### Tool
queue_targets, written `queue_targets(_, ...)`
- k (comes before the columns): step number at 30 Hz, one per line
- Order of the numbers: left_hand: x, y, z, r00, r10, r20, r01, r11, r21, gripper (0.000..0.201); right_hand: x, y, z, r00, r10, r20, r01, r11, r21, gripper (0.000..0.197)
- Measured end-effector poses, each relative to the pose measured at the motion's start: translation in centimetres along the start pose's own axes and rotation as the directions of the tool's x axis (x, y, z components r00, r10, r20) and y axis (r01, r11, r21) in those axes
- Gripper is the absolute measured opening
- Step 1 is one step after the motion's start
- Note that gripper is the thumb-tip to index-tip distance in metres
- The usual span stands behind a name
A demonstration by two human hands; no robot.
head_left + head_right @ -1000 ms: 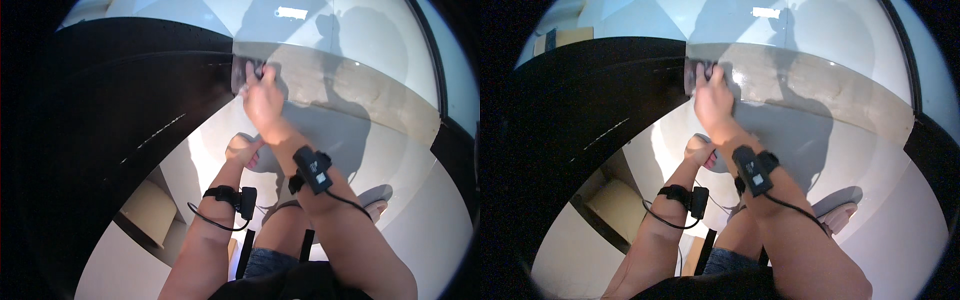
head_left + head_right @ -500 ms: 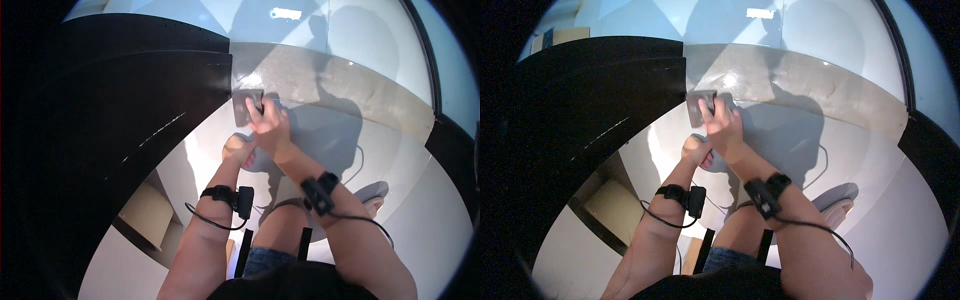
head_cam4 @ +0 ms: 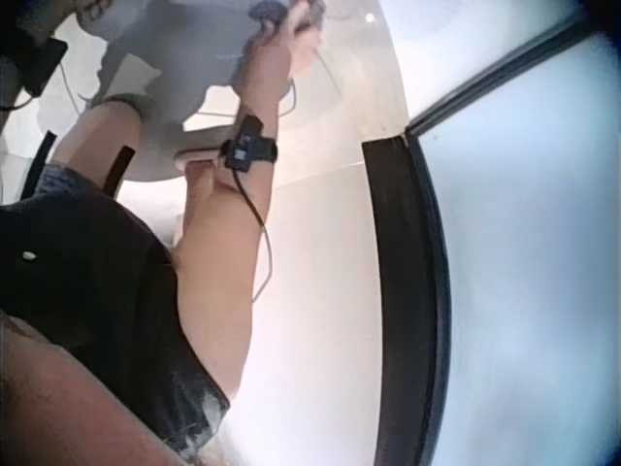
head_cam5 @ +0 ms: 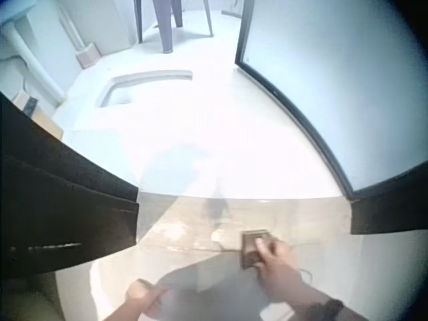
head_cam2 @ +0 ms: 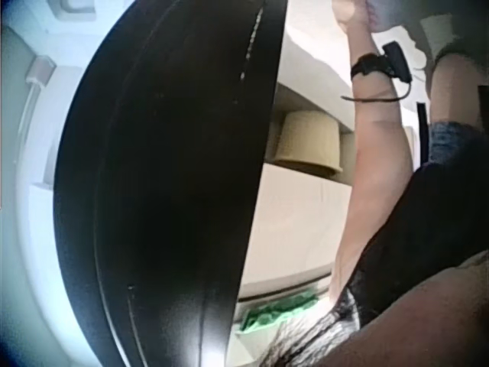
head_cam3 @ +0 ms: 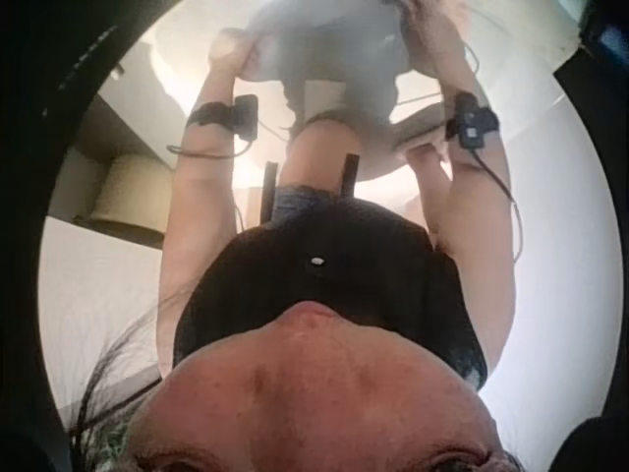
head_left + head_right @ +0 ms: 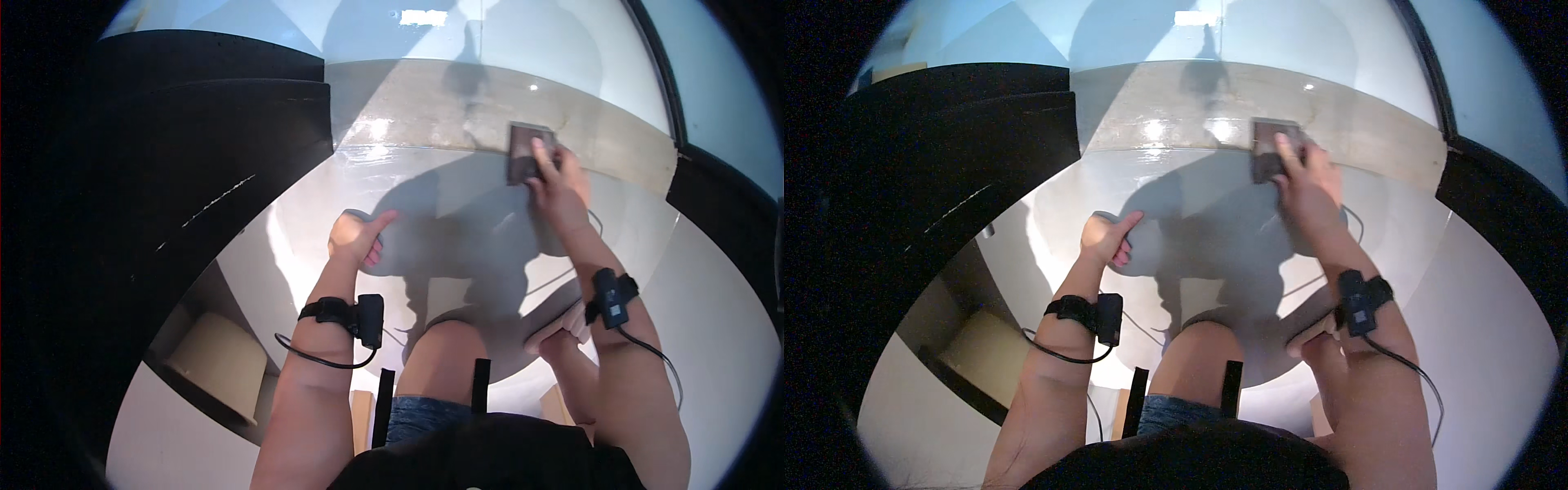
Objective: Scrubbing the floor and a glass door in a bathroom using a cleaning pad.
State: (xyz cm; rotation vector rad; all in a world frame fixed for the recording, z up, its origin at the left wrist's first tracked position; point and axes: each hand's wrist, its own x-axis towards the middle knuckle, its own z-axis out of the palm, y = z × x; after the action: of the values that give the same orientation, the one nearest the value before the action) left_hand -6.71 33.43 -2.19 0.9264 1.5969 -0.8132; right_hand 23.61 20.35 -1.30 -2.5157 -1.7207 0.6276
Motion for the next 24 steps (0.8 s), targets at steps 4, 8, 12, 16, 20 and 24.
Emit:
queue_targets(4,-0.1,0.5,-0.1,0.999,0.027,-0.038,-0.027,1.0,0.004,0.061,-1.0,3.6,-3.0,0.997,0.04,0.066,-0.025,0.975,-0.22,0.065)
queue_targets(8,0.2,0.4,-0.2,0.999,0.02,-0.039,-0.02,1.0,-0.003,0.062,0.1,0.3,-0.2,0.935,0.353,-0.031,-0.354,0.925,-0.135,0.055)
queue_targets(12,-0.6,1.1,-0.3,0.999,-0.008,-0.05,0.008,1.0,-0.015,0.061,-0.3,-0.1,1.9,0.82,0.46,-0.34,-0.424,0.888,0.179,0.046)
queue_targets(16,-0.1,0.3,-0.3,0.998,0.036,-0.047,-0.039,0.997,-0.07,0.057,0.2,0.4,1.9,0.887,0.077,-0.456,-0.085,0.996,0.005,0.045)
queue_targets(20,-0.7,0.4,-0.1,0.999,-0.03,-0.034,0.028,0.998,-0.048,0.058,1.9,-0.4,1.1,0.922,-0.188,-0.338,0.218,0.975,0.053,0.042)
queue_targets(24,-0.8,0.5,-0.2,0.998,-0.027,-0.063,0.022,0.997,-0.077,0.058,5.0,-7.0,3.5,0.903,-0.364,-0.228,0.393,0.914,0.096,0.034)
